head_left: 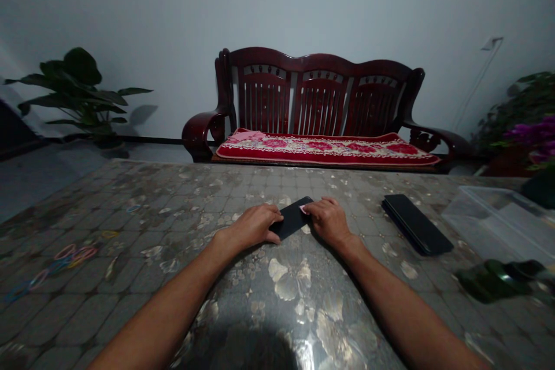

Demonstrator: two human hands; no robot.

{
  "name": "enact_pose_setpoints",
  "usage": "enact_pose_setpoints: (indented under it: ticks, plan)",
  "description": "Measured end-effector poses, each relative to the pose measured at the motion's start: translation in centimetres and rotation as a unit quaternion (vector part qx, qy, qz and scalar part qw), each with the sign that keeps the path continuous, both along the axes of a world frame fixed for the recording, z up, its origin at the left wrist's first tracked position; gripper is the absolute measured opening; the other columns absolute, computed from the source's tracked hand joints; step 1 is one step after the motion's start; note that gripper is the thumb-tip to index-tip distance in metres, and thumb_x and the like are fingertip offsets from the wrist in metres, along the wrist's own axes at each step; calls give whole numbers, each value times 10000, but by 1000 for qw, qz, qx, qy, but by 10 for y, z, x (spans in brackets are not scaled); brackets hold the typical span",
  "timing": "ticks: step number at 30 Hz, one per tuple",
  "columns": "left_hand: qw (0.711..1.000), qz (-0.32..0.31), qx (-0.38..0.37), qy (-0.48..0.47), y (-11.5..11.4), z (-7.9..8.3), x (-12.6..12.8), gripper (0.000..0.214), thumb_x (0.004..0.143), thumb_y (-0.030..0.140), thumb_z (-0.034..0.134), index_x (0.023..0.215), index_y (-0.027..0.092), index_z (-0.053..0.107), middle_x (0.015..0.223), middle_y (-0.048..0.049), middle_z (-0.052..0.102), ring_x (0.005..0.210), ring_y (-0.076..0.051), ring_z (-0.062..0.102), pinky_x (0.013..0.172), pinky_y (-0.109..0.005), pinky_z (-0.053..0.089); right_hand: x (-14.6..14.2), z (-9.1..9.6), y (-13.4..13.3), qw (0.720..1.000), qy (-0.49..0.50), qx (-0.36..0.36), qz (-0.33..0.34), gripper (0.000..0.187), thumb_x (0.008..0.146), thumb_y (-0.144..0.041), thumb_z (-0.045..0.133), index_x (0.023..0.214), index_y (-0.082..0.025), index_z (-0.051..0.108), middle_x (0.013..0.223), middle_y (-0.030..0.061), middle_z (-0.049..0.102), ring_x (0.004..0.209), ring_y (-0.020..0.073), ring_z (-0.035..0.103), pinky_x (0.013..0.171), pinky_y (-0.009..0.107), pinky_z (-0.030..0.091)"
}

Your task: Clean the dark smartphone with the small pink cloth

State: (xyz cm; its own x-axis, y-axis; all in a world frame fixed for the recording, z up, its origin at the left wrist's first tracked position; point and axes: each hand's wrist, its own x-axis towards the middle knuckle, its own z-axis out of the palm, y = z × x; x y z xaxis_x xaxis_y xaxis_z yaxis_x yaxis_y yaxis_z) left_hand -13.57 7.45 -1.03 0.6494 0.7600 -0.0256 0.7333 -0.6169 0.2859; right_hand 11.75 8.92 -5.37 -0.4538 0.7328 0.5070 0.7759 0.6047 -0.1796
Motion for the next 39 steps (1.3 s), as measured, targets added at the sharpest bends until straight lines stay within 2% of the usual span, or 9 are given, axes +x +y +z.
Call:
enact_pose_setpoints:
  ticks: [10, 16, 18, 21, 26, 28, 30, 35, 39]
  plan:
    - [1000, -11, 1, -5, 1, -1, -1, 417, 774, 424, 800, 1130, 222, 725, 1097, -89, 698, 1063, -279, 641, 921, -330, 468, -5, -1, -17, 992, 4, 16, 123, 279, 853, -82, 562, 998, -242, 738, 993, 35, 786, 938, 171, 701, 992, 338, 392]
    - [1000, 0, 0, 27, -2, 6, 0, 423, 773, 397, 811, 1135, 198, 720, 1140, -98, 687, 1063, -282, 647, 870, -317, 475, 7, 0, -11, 1000, 16, 15, -18, 315, 879, -77, 523, 1019, -251, 746, 1029, 40, 785, 923, 174, 702, 1024, 370, 363]
    - [999, 6, 0, 31, -4, 9, 2, 453, 761, 415, 820, 1143, 195, 717, 1125, -100, 686, 1042, -287, 653, 837, -319, 479, 7, 0, -11, 999, 7, 6, -37, 306, 879, -79, 529, 994, -256, 751, 1003, 32, 789, 898, 176, 703, 1023, 376, 362]
    - [999, 12, 4, 34, -6, 10, 3, 486, 751, 443, 824, 1156, 200, 709, 1089, -96, 684, 1016, -287, 657, 803, -316, 477, 3, 0, -14, 1000, -8, 4, -19, 297, 863, -72, 540, 972, -250, 753, 981, 34, 790, 880, 184, 701, 1007, 378, 376]
    - [1000, 6, 8, 30, -7, 8, 5, 427, 768, 427, 807, 1114, 194, 717, 1075, -100, 683, 1008, -283, 652, 825, -320, 472, -7, -2, -21, 997, -20, 19, 72, 232, 866, -107, 572, 953, -224, 752, 965, 63, 784, 891, 195, 691, 861, 322, 445]
    - [1000, 4, 11, 20, -8, 7, 5, 383, 781, 407, 790, 1099, 206, 721, 1069, -94, 686, 1011, -277, 648, 848, -321, 471, -6, -2, -21, 995, -10, 24, 92, 236, 870, -112, 575, 972, -233, 750, 951, 50, 786, 894, 188, 696, 891, 321, 439]
    - [1000, 4, 9, 15, -9, 8, 5, 350, 789, 383, 768, 1093, 217, 722, 1054, -86, 690, 1005, -271, 647, 865, -321, 471, -3, -1, -17, 997, 10, 25, 75, 267, 878, -99, 554, 990, -245, 748, 964, 36, 788, 890, 174, 703, 956, 333, 414]
    - [999, 2, 21, 26, -13, 10, 8, 279, 804, 309, 690, 1063, 210, 723, 1033, -87, 695, 959, -261, 658, 847, -318, 477, 8, 0, -8, 999, 23, 2, -38, 322, 858, -61, 523, 976, -253, 753, 953, 26, 792, 856, 171, 709, 1032, 377, 364]
    - [998, -12, 37, 42, -15, 8, 10, 228, 808, 272, 635, 1010, 203, 712, 987, -87, 698, 888, -250, 666, 780, -311, 481, 6, 0, -9, 999, 8, -7, -31, 322, 831, -48, 537, 948, -254, 756, 954, 28, 793, 849, 177, 708, 1041, 387, 359]
